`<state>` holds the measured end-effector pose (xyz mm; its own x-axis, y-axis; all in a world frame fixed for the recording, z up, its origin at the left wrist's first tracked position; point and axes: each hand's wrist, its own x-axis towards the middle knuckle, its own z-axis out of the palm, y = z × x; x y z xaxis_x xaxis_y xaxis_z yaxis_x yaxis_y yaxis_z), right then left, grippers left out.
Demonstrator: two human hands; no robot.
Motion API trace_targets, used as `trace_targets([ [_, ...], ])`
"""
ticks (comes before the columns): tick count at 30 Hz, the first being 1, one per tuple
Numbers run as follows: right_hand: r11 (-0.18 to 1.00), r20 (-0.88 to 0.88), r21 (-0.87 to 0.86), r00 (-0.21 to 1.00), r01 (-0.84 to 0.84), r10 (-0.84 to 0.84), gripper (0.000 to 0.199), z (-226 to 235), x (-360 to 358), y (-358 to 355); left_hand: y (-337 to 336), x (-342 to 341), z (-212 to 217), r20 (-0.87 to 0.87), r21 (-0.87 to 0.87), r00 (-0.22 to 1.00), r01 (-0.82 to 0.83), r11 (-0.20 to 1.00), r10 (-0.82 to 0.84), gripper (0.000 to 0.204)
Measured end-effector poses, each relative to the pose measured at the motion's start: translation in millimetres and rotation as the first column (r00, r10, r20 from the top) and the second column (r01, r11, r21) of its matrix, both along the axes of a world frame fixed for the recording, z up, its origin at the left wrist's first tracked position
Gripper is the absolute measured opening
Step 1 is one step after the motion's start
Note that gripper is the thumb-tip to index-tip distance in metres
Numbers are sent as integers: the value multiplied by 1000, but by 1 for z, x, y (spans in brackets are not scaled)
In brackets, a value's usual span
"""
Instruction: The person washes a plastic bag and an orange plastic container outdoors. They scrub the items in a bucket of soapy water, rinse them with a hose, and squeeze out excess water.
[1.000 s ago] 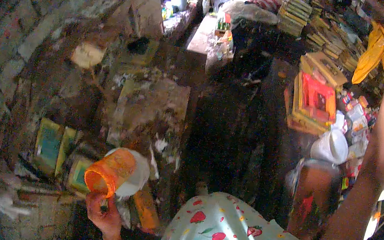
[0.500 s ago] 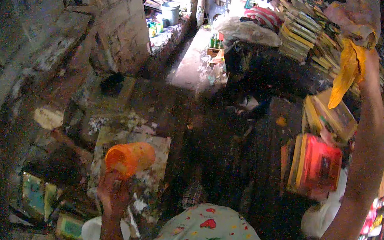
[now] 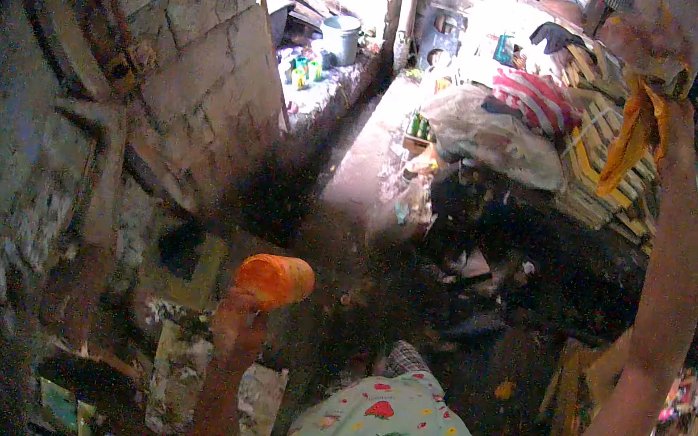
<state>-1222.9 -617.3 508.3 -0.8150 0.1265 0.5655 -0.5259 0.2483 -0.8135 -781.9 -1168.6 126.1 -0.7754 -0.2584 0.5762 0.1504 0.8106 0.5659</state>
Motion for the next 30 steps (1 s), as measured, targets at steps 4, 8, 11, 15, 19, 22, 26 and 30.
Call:
trace_targets([
  [4, 999, 25, -44, 1000, 14, -12, 51, -5, -114, -5, 9, -87, -8, -8, 925, 999, -9, 380, 43, 22],
  [8, 989, 7, -124, 997, -81, 83, 49, -18, -210, -14, 11, -141, 10, 91, -139, 939, -317, 938, 331, 23],
  [11, 973, -20, -155, 985, -174, 173, 48, -26, -269, -23, 21, -181, 26, 150, -125, 899, -395, 910, 411, 26],
  [15, 938, -52, -180, 955, -297, 292, 46, -29, -330, -43, 13, -235, 36, 182, -139, 855, -467, 873, 486, 27],
  [19, 878, -104, -181, 896, -444, 432, 45, -26, -381, -79, -13, -301, 28, 50, -266, 774, -599, 755, 631, 24],
  [22, 783, -140, -152, 798, -603, 587, 44, -33, -413, -106, -29, -350, 26, 157, -134, 793, -573, 808, 588, 25],
  [26, 504, -159, 53, 491, -862, 856, 42, -51, -463, -136, -71, -429, 24, 220, -102, 814, -528, 843, 537, 27],
  [30, 704, -172, -167, 724, -690, 668, 39, -86, -560, -177, -144, -526, 6, 227, -90, 851, -466, 880, 474, 30],
])
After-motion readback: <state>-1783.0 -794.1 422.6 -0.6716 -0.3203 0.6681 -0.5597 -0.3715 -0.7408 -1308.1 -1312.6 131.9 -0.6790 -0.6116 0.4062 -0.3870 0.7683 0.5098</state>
